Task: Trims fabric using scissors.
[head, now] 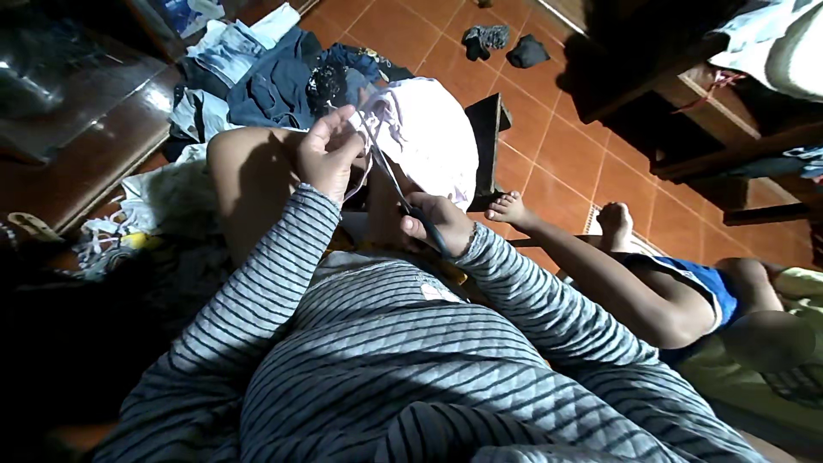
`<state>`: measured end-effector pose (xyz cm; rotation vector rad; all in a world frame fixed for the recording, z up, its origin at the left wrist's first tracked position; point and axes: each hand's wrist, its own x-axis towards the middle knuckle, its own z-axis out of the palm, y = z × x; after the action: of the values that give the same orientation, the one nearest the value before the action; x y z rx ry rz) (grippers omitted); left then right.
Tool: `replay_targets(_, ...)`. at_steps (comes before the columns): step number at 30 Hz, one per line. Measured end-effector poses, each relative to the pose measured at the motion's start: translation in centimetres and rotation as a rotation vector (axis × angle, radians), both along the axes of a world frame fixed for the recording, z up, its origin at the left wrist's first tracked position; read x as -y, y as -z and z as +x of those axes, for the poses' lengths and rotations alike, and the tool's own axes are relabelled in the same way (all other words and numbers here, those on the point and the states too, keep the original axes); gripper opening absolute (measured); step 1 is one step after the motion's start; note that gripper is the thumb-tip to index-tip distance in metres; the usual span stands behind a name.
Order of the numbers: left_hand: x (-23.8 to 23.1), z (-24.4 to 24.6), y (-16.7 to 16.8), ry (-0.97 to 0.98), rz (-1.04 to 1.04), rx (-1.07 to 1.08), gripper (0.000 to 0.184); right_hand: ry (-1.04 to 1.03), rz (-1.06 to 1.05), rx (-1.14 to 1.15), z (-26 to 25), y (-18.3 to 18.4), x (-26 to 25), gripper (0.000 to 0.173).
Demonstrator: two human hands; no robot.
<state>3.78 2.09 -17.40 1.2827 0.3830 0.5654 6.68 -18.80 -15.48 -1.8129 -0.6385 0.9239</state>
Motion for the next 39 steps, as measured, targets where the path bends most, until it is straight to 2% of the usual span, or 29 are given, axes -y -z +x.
replay_targets(5, -0.2, 0.1, 0.2, -0.036, -0.089, -0.009, 0.050, -0.052, 0.011, -0.095, -0.3, 0.2, 1.2, 0.075)
replay_targets(9, -0.2, -0.5, 0.5, -0.055, 0.019, 0.005, 0.053, -0.074, 0.026, -0.157, -0.1, 0.1, 1.3, 0.067)
replay_targets(12, -0.6, -1.0, 0.6, -0.069, 0.084, 0.030, 0.054, -0.072, 0.067, -0.193, 0.3, 0.5, 0.9, 0.071)
replay_targets(17, -0.2, -1.6, 0.6, -0.034, 0.033, 0.068, 0.058, -0.115, 0.096, -0.227, 1.3, 0.7, -0.6, 0.062)
replay_targets(20, -0.2, -2.0, 0.4, -0.011, -0.035, 0.067, 0.064, -0.165, 0.076, -0.180, 1.9, 0.4, -1.4, 0.047)
replay_targets(25, 0.2, -2.4, -0.1, -0.027, -0.077, 0.058, 0.067, -0.090, 0.080, -0.192, 2.0, 0.2, -3.6, 0.060)
replay_targets(30, 0.1, -2.4, 0.3, -0.041, -0.058, 0.093, 0.070, -0.098, 0.179, -0.252, 2.2, 0.7, -3.8, 0.059)
replay_targets(33, 0.2, -2.5, 0.4, -0.044, -0.051, 0.107, 0.071, -0.084, 0.194, -0.279, 2.0, 0.3, -3.6, 0.051)
replay_targets(36, 0.2, -2.7, 0.2, -0.025, -0.050, 0.133, 0.073, -0.118, 0.012, -0.166, 1.1, -3.4, -3.7, 0.026)
replay_targets(38, 0.2, -2.9, 0.1, -0.019, -0.045, 0.138, 0.073, -0.133, 0.017, -0.144, 1.4, -3.1, -3.9, 0.032)
replay_targets(39, 0.3, -3.0, 0.1, -0.019, -0.046, 0.137, 0.073, -0.147, 0.114, -0.166, 2.1, -1.1, -3.9, 0.048)
